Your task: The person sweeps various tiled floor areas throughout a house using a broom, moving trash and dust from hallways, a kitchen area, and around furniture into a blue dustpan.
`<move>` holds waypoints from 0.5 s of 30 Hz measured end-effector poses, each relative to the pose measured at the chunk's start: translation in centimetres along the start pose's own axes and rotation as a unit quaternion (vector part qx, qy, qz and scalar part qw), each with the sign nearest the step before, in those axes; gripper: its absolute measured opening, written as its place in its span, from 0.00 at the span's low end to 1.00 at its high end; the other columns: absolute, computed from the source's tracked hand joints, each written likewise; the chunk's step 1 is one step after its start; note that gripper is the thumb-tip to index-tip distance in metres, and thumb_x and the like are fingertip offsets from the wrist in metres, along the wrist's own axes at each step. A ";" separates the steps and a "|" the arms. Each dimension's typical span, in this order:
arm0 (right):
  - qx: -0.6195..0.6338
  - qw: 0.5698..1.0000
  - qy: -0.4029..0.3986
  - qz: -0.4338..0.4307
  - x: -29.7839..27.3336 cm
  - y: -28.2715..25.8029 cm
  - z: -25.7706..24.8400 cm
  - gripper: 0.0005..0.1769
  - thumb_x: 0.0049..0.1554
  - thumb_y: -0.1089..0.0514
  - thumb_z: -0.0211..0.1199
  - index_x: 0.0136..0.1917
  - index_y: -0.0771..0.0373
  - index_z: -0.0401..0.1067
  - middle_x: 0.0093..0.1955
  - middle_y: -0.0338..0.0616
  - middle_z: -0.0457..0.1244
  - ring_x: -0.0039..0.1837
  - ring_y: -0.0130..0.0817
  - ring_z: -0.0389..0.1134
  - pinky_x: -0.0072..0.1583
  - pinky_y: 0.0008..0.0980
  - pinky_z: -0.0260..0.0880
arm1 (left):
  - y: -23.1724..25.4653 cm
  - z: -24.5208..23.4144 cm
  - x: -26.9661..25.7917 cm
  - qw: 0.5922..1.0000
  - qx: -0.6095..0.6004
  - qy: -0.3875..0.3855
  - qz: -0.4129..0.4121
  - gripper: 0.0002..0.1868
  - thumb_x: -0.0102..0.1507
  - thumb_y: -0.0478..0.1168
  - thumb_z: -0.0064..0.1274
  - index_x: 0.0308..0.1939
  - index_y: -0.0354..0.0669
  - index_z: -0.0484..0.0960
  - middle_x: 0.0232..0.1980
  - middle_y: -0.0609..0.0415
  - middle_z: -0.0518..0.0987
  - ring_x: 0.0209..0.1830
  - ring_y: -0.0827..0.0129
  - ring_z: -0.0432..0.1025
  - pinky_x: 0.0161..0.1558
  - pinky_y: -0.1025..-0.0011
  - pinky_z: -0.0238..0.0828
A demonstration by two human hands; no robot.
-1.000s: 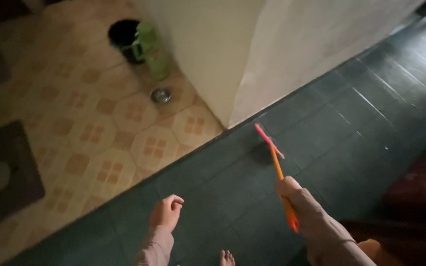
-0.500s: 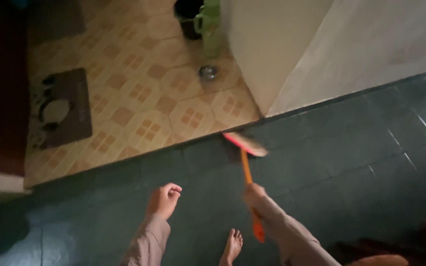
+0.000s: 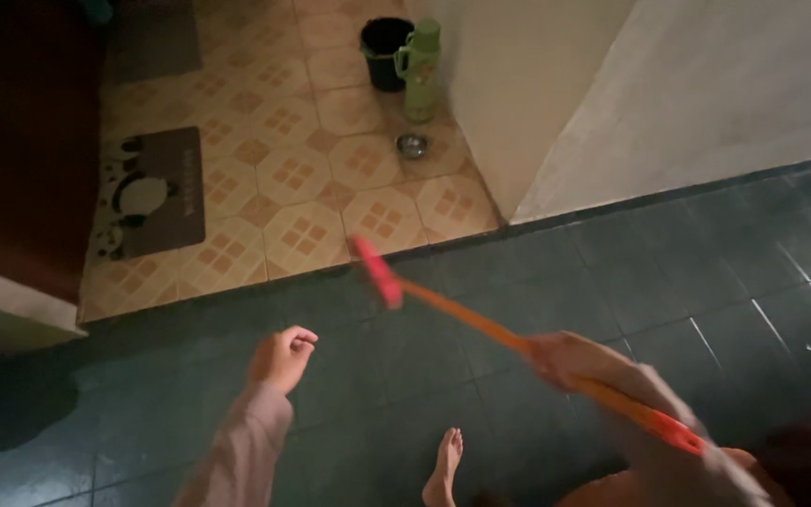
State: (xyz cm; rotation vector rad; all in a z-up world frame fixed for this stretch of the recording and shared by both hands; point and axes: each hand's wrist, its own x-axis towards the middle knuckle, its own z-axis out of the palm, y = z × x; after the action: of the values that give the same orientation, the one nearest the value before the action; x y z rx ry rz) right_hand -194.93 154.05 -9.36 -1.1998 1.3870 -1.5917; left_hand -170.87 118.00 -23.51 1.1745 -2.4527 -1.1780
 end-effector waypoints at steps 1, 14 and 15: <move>-0.013 0.999 0.011 0.032 -0.6 1.0 -0.3 0.28 0.71 0.42 0.50 0.62 0.72 0.69 0.60 0.60 0.67 0.63 0.51 0.71 0.61 0.42 0.76 | 0.3 -0.9 -0.2 1.000 0.008 0.002 0.000 0.08 0.59 0.41 0.58 0.41 0.53 0.88 0.39 0.54 0.87 0.40 0.62 0.82 0.41 0.65 0.77; -0.206 0.976 0.057 -0.049 -3.0 4.9 7.1 0.24 0.74 0.44 0.49 0.60 0.71 0.68 0.57 0.57 0.68 0.55 0.43 0.74 0.55 0.35 0.80 | -1.8 5.5 -4.8 0.993 -0.026 -0.106 -0.050 0.09 0.65 0.43 0.52 0.45 0.55 0.87 0.44 0.60 0.88 0.42 0.70 0.82 0.44 0.71 0.79; -0.213 0.973 0.057 -0.065 -2.8 4.3 7.9 0.24 0.74 0.44 0.49 0.60 0.71 0.68 0.57 0.57 0.68 0.55 0.43 0.74 0.55 0.34 0.80 | -2.6 6.1 -5.0 0.993 -0.023 -0.107 -0.049 0.09 0.65 0.43 0.52 0.45 0.55 0.87 0.44 0.60 0.88 0.42 0.70 0.82 0.44 0.71 0.79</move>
State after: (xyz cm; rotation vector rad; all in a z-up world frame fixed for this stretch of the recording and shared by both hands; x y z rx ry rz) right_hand -186.84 153.23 -14.14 -1.4889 1.8231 -1.5135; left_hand -168.80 124.19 -28.61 1.2269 -2.5277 -1.4498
